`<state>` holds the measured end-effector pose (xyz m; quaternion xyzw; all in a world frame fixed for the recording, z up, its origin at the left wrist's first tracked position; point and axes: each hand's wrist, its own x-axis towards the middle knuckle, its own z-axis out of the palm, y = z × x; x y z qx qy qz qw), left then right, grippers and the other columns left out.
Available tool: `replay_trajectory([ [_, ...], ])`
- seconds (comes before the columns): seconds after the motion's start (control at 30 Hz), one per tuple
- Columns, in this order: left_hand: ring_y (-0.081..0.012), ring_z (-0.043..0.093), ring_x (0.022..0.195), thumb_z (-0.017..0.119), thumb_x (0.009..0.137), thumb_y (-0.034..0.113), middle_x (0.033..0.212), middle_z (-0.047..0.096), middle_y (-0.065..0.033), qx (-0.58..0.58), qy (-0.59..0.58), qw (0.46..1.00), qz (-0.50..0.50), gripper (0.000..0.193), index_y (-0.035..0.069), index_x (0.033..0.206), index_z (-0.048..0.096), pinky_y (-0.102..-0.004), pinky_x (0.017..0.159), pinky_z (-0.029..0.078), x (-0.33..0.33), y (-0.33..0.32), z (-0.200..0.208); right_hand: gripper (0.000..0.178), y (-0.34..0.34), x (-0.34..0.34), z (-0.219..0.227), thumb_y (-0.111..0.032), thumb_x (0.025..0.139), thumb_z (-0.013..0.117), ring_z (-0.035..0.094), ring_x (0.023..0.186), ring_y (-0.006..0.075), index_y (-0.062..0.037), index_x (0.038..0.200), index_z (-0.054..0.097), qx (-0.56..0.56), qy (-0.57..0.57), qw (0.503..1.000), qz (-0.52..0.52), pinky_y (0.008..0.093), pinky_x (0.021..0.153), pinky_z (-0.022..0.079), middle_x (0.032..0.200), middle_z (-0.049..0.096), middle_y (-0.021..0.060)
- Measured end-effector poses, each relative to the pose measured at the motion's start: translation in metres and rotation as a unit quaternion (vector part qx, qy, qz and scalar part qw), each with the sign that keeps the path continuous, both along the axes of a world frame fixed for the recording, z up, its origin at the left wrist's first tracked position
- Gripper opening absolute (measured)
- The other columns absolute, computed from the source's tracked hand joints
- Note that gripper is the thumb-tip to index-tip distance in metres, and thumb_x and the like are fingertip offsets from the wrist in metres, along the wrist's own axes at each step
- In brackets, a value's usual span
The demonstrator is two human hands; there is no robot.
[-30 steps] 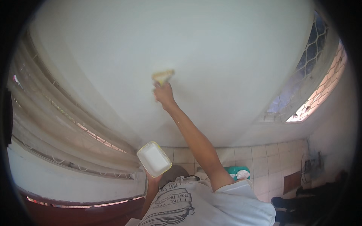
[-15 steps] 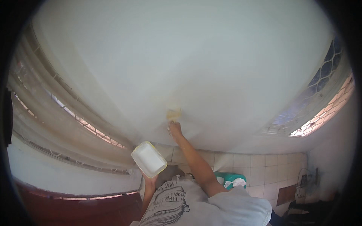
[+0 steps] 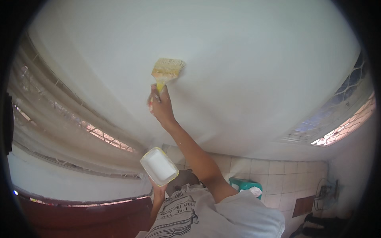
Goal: The person paints the ceiling and the upper corner of a wall using a brush dipped in a container of white paint.
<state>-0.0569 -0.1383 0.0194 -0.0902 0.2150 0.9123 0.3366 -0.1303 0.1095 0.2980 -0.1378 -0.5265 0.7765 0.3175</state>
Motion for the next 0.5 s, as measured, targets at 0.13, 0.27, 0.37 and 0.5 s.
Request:
replay_trajectory([
  [0.13,-0.0269,0.061,0.118,0.043,0.101,0.052,0.132,0.061,-0.0044,-0.021,-0.023,0.999,0.017,0.053,0.015,0.137,0.053,-0.0497,0.102,0.049,0.005,-0.005,0.001,0.035,0.015,-0.010,-0.136,-0.039,0.107,0.045,0.043,0.050,0.0073,-0.0077,0.121,0.051,0.068,-0.017,0.996,-0.053,0.0230,0.044,0.033,0.064,0.046,-0.0009],
  [0.27,-0.0291,0.061,0.118,0.044,0.100,0.053,0.132,0.061,-0.0052,0.003,-0.055,0.997,0.053,0.054,0.015,0.137,0.054,-0.0526,0.102,0.049,0.004,-0.014,-0.019,0.028,0.024,0.019,-0.277,-0.033,0.107,0.046,0.040,0.044,0.0080,-0.0072,0.115,0.054,-0.042,-0.162,0.986,-0.019,0.0247,0.039,0.031,0.062,0.047,-0.0004],
  [0.37,-0.0298,0.061,0.118,0.044,0.101,0.053,0.132,0.061,-0.0055,0.008,-0.055,0.996,0.063,0.053,0.015,0.137,0.054,-0.0536,0.102,0.048,0.003,-0.015,-0.026,0.017,0.023,0.024,-0.300,-0.023,0.104,0.047,0.040,0.042,0.0086,-0.0068,0.103,0.053,-0.266,-0.186,0.946,-0.016,0.0247,0.037,0.029,0.060,0.046,-0.0008],
  [0.5,-0.0307,0.061,0.118,0.044,0.101,0.052,0.132,0.062,-0.0061,0.023,-0.058,0.996,0.065,0.053,0.015,0.138,0.054,-0.0540,0.102,0.048,0.004,-0.008,-0.023,0.015,0.035,-0.013,-0.196,-0.016,0.100,0.048,0.037,0.043,0.0082,-0.0093,0.086,0.050,-0.251,-0.051,0.967,-0.019,0.0245,0.039,0.026,0.059,0.043,-0.0014],
])
